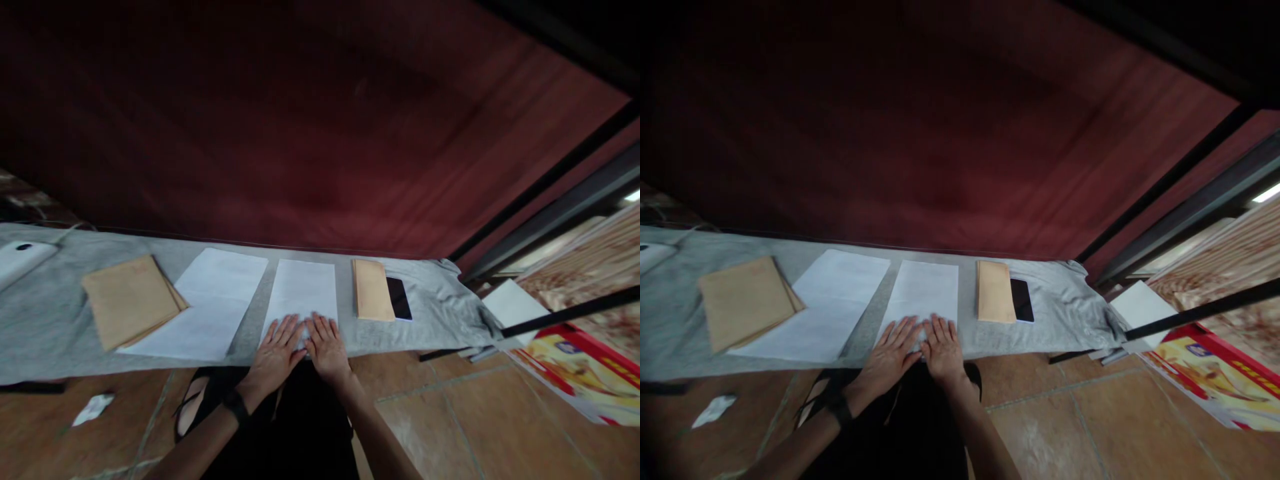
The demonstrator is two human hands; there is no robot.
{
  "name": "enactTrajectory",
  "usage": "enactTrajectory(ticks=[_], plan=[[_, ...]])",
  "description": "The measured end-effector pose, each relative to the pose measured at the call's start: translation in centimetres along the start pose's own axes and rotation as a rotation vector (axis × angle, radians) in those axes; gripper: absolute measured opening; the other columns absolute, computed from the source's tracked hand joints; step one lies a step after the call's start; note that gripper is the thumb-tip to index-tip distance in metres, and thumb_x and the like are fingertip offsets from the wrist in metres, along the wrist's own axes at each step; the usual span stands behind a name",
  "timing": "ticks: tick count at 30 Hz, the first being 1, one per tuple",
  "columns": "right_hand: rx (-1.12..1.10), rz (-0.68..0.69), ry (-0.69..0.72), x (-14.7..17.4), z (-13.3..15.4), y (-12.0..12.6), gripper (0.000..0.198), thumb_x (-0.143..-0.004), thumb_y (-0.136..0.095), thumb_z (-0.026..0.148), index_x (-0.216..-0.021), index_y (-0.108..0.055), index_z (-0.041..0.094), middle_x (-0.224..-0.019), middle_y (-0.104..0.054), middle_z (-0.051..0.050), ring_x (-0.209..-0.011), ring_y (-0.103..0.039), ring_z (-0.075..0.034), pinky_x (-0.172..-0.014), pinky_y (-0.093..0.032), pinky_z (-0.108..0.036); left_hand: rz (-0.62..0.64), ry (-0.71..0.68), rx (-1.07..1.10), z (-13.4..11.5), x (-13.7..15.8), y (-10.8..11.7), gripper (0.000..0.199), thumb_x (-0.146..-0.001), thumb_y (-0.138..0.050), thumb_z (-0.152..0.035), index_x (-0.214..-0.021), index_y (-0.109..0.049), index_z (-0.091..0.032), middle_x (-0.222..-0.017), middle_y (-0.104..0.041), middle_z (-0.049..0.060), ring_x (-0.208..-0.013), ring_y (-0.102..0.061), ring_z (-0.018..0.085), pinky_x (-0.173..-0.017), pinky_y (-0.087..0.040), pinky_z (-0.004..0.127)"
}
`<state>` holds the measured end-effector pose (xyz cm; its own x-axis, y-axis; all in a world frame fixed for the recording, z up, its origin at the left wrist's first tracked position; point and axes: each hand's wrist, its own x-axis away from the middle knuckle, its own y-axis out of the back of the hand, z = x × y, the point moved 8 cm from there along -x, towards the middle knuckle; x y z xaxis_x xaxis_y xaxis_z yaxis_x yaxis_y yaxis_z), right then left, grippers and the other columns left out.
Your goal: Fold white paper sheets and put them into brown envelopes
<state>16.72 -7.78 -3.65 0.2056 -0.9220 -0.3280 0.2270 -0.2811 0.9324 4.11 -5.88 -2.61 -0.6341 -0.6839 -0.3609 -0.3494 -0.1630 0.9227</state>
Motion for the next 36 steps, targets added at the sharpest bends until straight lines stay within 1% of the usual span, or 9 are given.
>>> enactTrajectory(ticks=[5, 11, 15, 19, 23, 26, 28, 33, 36], plan=[[0.010, -0.016, -0.050, 2.6, -1.4, 1.2, 0.054, -0.103, -0.044, 0.032, -0.154, -0.034, 0.017, -0.158, -0.038, -0.013, -0.146, -0.035, -0.026, -0.119, -0.030, -0.049, -0.004, -0.011, -0.020, 1.7, 2.5, 0.9, 0.057, -0.097, -0.048, -0.045, -0.150, -0.043, -0.023, -0.158, -0.040, 0.010, -0.145, -0.038, 0.027, -0.119, -0.032, 0.048], [-0.086, 0.091, 0.046, 4.2, -2.9, 2.2, 0.068, -0.096, -0.059, 0.037, -0.155, -0.032, 0.017, -0.160, -0.034, -0.013, -0.147, -0.034, -0.028, -0.120, -0.032, -0.049, 0.057, 0.016, 0.049, 3.9, 3.3, 1.3, 0.048, -0.097, -0.044, -0.027, -0.144, -0.051, -0.020, -0.152, -0.049, 0.009, -0.140, -0.047, 0.022, -0.114, -0.041, 0.041], [-0.242, 0.136, 0.010, 4.0, -3.8, 3.0, 0.060, -0.093, -0.057, 0.020, -0.151, -0.041, 0.023, -0.155, -0.044, -0.009, -0.143, -0.041, -0.023, -0.120, -0.034, -0.049, 0.166, 0.045, 0.088, 3.7, 2.7, 1.6, 0.044, -0.096, -0.041, -0.019, -0.137, -0.059, -0.020, -0.146, -0.056, 0.008, -0.136, -0.051, 0.021, -0.114, -0.042, 0.042], [-0.384, 0.146, -0.066, 3.9, -4.6, 3.9, 0.061, -0.083, -0.059, 0.009, -0.141, -0.055, 0.028, -0.148, -0.054, -0.007, -0.138, -0.048, -0.023, -0.119, -0.034, -0.051, 0.227, 0.020, 0.136, 2.4, 3.3, 3.0, 0.047, -0.093, -0.042, -0.011, -0.133, -0.062, -0.025, -0.140, -0.061, 0.006, -0.130, -0.057, 0.020, -0.112, -0.044, 0.042], [-0.495, 0.165, -0.084, 4.6, -4.6, 4.7, 0.047, -0.083, -0.059, 0.006, -0.122, -0.070, 0.030, -0.135, -0.065, -0.006, -0.131, -0.056, -0.023, -0.116, -0.037, -0.052, 0.235, -0.052, 0.205, 1.5, 5.1, 4.9, 0.037, -0.096, -0.047, -0.020, -0.126, -0.067, -0.029, -0.131, -0.068, 0.004, -0.123, -0.063, 0.020, -0.111, -0.046, 0.040], [-0.604, 0.161, -0.115, 5.0, -4.8, 5.2, 0.031, -0.091, -0.058, 0.016, -0.114, -0.074, 0.029, -0.121, -0.073, -0.004, -0.123, -0.062, -0.022, -0.114, -0.040, -0.047, 0.254, -0.063, 0.263, 2.2, 5.9, 5.7, 0.039, -0.094, -0.055, -0.026, -0.131, -0.063, -0.032, -0.136, -0.064, 0.001, -0.127, -0.060, 0.020, -0.113, -0.045, 0.040], [-0.674, 0.144, -0.156, 5.0, -5.1, 5.5, 0.025, -0.095, -0.056, 0.028, -0.112, -0.075, 0.028, -0.118, -0.074, -0.003, -0.119, -0.064, -0.022, -0.111, -0.044, -0.044, 0.233, -0.022, 0.307, 3.4, 5.7, 6.0, 0.045, -0.091, -0.058, -0.025, -0.135, -0.060, -0.033, -0.141, -0.061, 0.000, -0.130, -0.057, 0.020, -0.114, -0.043, 0.040], [-0.738, 0.107, -0.287, 4.7, -6.4, 5.2, 0.032, -0.096, -0.053, 0.045, -0.105, -0.077, 0.025, -0.110, -0.076, -0.005, -0.106, -0.069, -0.024, -0.096, -0.053, -0.038, 0.164, 0.128, 0.479, 6.2, 3.2, 5.0, 0.041, -0.090, -0.051, -0.022, -0.127, -0.067, -0.029, -0.135, -0.065, 0.001, -0.127, -0.060, 0.019, -0.110, -0.047, 0.037], [-0.734, 0.073, -0.430, 4.7, -7.7, 4.7, 0.038, -0.093, -0.054, 0.048, -0.085, -0.078, 0.020, -0.086, -0.077, -0.006, -0.083, -0.072, -0.024, -0.080, -0.057, -0.036, 0.165, 0.203, 0.554, 7.2, 1.4, 3.6, 0.033, -0.089, -0.054, -0.031, -0.115, -0.074, -0.027, -0.131, -0.068, 0.004, -0.125, -0.061, 0.022, -0.108, -0.048, 0.038]])
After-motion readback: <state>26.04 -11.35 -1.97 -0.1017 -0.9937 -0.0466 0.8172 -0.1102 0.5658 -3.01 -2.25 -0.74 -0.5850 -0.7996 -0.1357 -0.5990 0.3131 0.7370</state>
